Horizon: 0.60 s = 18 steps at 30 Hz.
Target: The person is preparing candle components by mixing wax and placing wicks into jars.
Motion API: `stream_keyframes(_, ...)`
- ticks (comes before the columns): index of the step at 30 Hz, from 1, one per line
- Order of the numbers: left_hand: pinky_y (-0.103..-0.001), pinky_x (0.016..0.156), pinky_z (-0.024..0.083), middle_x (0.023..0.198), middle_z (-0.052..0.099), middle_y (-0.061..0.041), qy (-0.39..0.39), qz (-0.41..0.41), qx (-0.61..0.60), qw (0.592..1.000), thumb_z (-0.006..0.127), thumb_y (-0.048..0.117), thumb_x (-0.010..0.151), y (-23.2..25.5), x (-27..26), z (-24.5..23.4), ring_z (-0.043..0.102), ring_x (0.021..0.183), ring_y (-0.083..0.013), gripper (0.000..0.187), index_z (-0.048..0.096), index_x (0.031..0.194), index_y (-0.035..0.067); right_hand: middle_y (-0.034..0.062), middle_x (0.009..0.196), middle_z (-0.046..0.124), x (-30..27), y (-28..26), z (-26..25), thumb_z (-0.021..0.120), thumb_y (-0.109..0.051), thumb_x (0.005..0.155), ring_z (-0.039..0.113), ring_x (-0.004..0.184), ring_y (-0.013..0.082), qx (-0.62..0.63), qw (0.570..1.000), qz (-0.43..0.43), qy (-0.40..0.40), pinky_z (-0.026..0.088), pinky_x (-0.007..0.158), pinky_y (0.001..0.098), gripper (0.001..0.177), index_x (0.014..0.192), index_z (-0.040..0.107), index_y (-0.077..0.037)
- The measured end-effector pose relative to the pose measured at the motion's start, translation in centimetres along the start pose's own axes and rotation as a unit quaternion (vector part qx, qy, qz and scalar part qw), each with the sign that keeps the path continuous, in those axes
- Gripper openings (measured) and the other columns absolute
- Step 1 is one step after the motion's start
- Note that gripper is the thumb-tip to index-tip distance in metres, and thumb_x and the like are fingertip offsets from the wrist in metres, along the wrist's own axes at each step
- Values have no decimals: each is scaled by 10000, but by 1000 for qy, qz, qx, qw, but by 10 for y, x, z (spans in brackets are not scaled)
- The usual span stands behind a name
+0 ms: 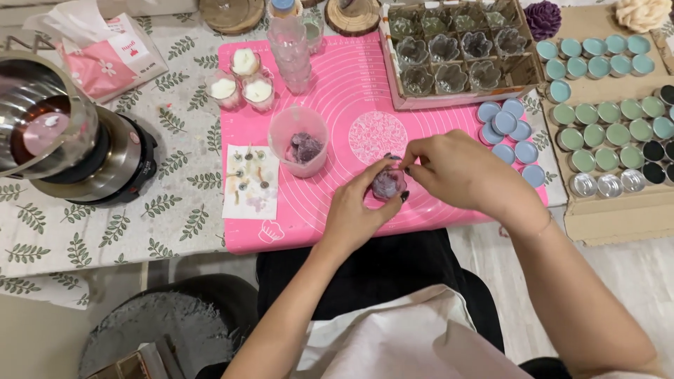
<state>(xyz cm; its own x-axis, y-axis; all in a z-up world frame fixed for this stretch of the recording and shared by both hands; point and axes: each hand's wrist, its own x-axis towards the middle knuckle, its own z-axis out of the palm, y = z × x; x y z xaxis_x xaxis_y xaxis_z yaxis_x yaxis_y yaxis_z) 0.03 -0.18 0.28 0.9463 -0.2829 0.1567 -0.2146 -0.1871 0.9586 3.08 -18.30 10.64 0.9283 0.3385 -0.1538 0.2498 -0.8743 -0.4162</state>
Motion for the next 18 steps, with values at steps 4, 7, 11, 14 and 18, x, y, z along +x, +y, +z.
stream_keyframes(4,-350,910,583,1141,765,-128,-4,-19,-1,1000,786,206,811,3,-1,2,768,1057,-248,568,634,1351,117,191,821,754,-20,0,8,638,-164,864,727,784,391,27,999,20,1,567,719,455,210,987,753,-39)
stream_keyframes(7,-347,929,579,1143,768,-127,7,-3,-2,1000,780,194,813,0,0,3,766,1067,-247,588,622,1373,108,216,850,740,-42,-5,24,628,-138,898,731,790,391,64,996,45,54,566,709,450,225,1057,747,-32)
stream_keyframes(11,-346,919,582,1140,763,-133,9,6,3,1000,780,182,824,1,-5,-1,767,1051,-244,583,616,1378,99,189,895,760,-71,-22,42,641,-87,905,757,760,335,127,978,93,138,578,670,395,202,1069,748,-36)
stream_keyframes(14,-347,910,582,1133,760,-134,0,10,2,1000,781,182,821,2,-2,1,766,1035,-242,588,615,1379,98,180,926,767,-78,-20,49,661,-71,904,765,793,314,133,972,76,178,582,680,367,201,1084,741,-31)
stream_keyframes(18,-347,924,578,1141,762,-127,-10,8,2,1000,785,193,814,1,-3,-3,762,1058,-238,601,615,1384,105,164,946,772,-72,-21,52,649,-77,921,773,807,291,144,970,67,185,586,695,358,221,1122,733,-38)
